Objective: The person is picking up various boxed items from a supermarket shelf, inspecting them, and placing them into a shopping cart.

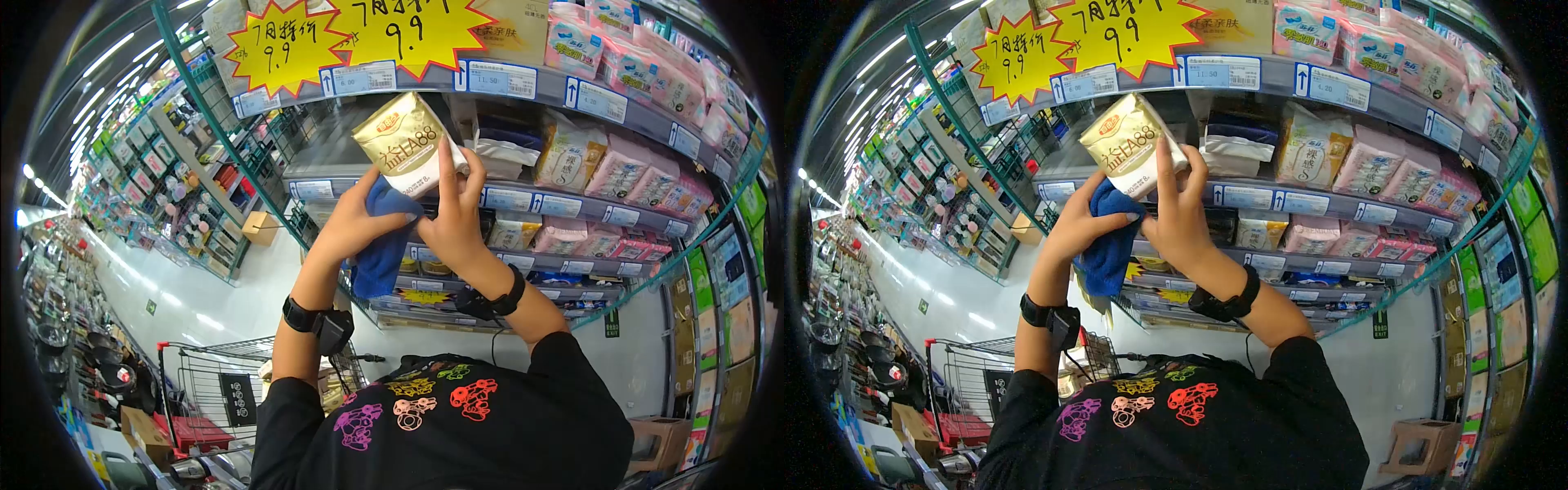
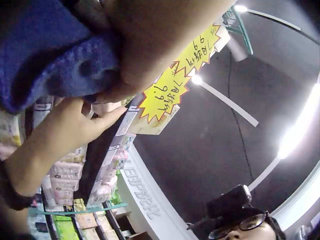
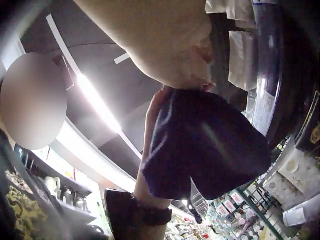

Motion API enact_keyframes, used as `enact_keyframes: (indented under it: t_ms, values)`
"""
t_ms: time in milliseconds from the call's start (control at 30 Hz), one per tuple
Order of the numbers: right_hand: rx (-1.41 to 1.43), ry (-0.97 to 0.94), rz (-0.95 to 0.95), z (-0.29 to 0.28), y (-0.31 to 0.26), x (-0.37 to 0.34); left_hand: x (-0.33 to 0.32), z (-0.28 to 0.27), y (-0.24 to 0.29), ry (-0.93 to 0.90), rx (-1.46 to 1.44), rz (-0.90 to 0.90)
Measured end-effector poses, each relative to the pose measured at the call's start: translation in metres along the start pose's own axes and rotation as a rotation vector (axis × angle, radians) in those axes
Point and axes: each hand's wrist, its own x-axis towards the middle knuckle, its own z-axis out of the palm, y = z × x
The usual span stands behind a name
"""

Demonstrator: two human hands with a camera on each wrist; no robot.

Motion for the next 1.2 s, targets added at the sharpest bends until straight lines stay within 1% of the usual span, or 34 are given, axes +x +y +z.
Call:
enact_keyframes:
  t_ms: [100, 200, 300, 333, 433, 533, 633, 767, 833, 867, 900, 967, 1000, 1033, 1067, 1100, 1133, 1167, 1200]
  values:
    - [0.064, -0.022, 0.095, 0.001, 0.007, -0.006, 0.001, -0.004, 0.0, -0.052, 0.106, -0.023]
    - [0.033, 0.044, 0.082, 0.0, 0.011, -0.005, 0.003, -0.004, -0.001, -0.066, 0.115, -0.06]
    - [-0.081, 0.031, 0.111, -0.005, 0.012, 0.009, 0.011, 0.0, -0.001, -0.03, -0.009, 0.03]
    - [-0.153, 0.08, 0.118, -0.007, 0.009, 0.016, 0.016, 0.0, -0.003, -0.019, -0.023, 0.072]
    - [-0.241, 0.072, 0.186, -0.002, 0.016, 0.026, 0.028, -0.002, -0.006, -0.024, 0.081, 0.125]
    - [-0.31, 0.104, 0.162, 0.001, 0.018, 0.03, 0.038, -0.002, -0.019, -0.013, -0.114, 0.122]
    - [-0.363, 0.155, 0.108, 0.003, 0.022, 0.036, 0.044, -0.005, -0.026, -0.017, -0.241, 0.054]
    - [-0.462, 0.17, 0.085, 0.006, 0.027, 0.041, 0.049, -0.002, -0.023, 0.046, -0.341, -0.058]
    - [-0.48, 0.158, 0.079, 0.006, 0.029, 0.044, 0.047, -0.003, -0.025, 0.073, -0.315, -0.084]
    - [-0.482, 0.218, 0.028, 0.007, 0.028, 0.044, 0.044, -0.003, -0.023, 0.08, -0.309, -0.094]
    - [-0.381, 0.209, 0.024, 0.006, 0.023, 0.041, 0.041, -0.003, -0.023, 0.085, -0.301, -0.106]
    - [-0.179, 0.197, 0.01, -0.003, 0.007, 0.036, 0.031, -0.001, -0.029, 0.101, -0.234, 0.019]
    - [-0.117, 0.199, -0.09, -0.012, -0.005, 0.033, 0.025, 0.001, -0.032, 0.111, -0.201, 0.08]
    - [0.021, 0.179, -0.191, -0.024, -0.022, 0.03, 0.019, 0.001, -0.032, 0.106, -0.198, 0.105]
    - [0.033, 0.16, -0.453, -0.04, -0.032, 0.03, 0.012, 0.001, -0.032, 0.101, -0.196, 0.127]
    - [0.003, 0.086, -0.541, -0.061, -0.047, 0.02, 0.005, 0.002, -0.033, 0.096, -0.193, 0.148]
    - [0.366, 0.09, -0.554, -0.072, -0.057, 0.011, -0.001, 0.005, -0.037, 0.08, -0.268, 0.091]
    - [0.726, 0.091, -0.59, -0.083, -0.068, 0.003, -0.007, 0.011, -0.038, 0.098, -0.316, 0.072]
    - [1.138, 0.233, -0.723, -0.08, -0.082, 0.012, -0.012, 0.014, -0.039, 0.08, -0.314, 0.058]
